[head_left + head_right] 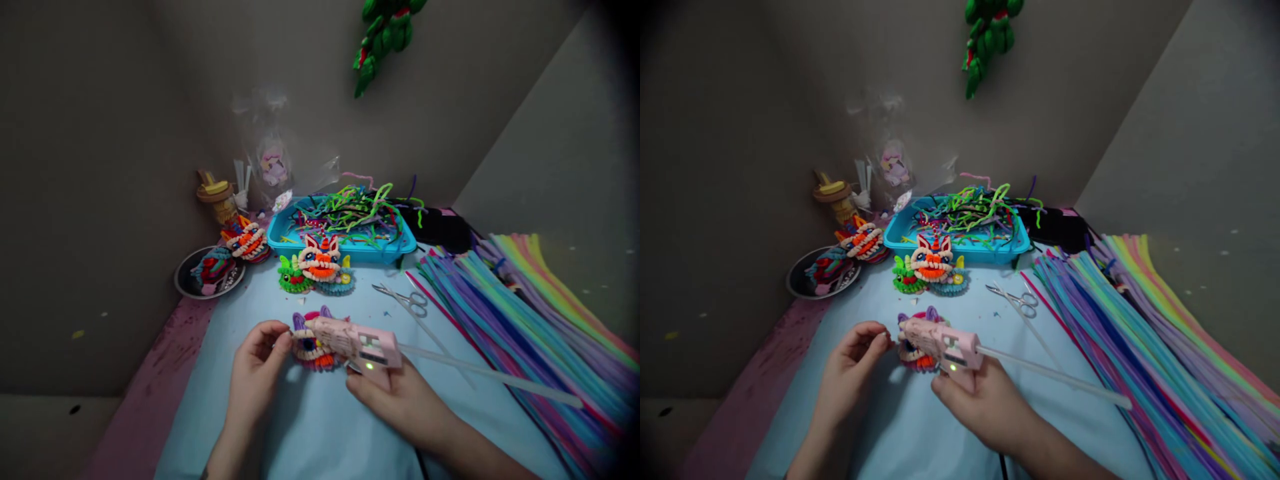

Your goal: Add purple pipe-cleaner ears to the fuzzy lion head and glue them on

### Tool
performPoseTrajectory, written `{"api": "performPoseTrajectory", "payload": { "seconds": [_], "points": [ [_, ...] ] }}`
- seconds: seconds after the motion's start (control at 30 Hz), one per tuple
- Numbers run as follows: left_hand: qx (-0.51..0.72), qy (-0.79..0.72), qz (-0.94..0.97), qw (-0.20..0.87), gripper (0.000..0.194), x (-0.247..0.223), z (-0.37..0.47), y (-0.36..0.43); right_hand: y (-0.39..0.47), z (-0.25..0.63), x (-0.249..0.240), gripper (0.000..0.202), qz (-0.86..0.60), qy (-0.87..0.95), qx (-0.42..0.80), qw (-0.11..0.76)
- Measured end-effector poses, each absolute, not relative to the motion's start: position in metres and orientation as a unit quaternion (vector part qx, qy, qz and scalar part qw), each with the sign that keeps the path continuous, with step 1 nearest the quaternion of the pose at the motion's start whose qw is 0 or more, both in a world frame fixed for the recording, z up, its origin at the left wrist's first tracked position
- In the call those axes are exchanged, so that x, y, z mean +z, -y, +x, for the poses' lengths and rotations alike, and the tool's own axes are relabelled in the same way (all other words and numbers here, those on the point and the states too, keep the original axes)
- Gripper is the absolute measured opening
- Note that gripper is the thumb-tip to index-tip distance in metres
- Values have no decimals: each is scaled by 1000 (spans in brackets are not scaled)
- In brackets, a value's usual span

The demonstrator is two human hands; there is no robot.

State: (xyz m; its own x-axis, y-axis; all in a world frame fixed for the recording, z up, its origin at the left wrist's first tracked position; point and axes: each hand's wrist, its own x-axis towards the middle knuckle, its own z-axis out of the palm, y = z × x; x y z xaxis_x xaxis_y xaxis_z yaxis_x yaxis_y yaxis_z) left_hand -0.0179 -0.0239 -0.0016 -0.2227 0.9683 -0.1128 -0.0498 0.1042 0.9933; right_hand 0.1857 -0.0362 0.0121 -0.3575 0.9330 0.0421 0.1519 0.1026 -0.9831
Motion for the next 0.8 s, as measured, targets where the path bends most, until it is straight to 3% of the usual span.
{"api": "performPoseTrajectory", "payload": {
  "seconds": [0.3,0.43,0.53,0.63,0.8],
  "points": [
    [548,-531,385,519,34,-6,-18,26,37,185,14,46,-437,685,477,336],
    [537,-563,430,457,35,-7,-22,28,27,204,4,33,-568,562,400,447],
    [533,-576,454,423,34,-9,-24,29,4,232,-1,36,-677,416,289,534],
    [525,-577,475,408,32,-9,-21,30,-24,260,-5,34,-688,369,171,601],
    [508,-570,504,404,25,-7,-13,31,-57,281,-22,17,-800,404,87,435]
  ]
}}
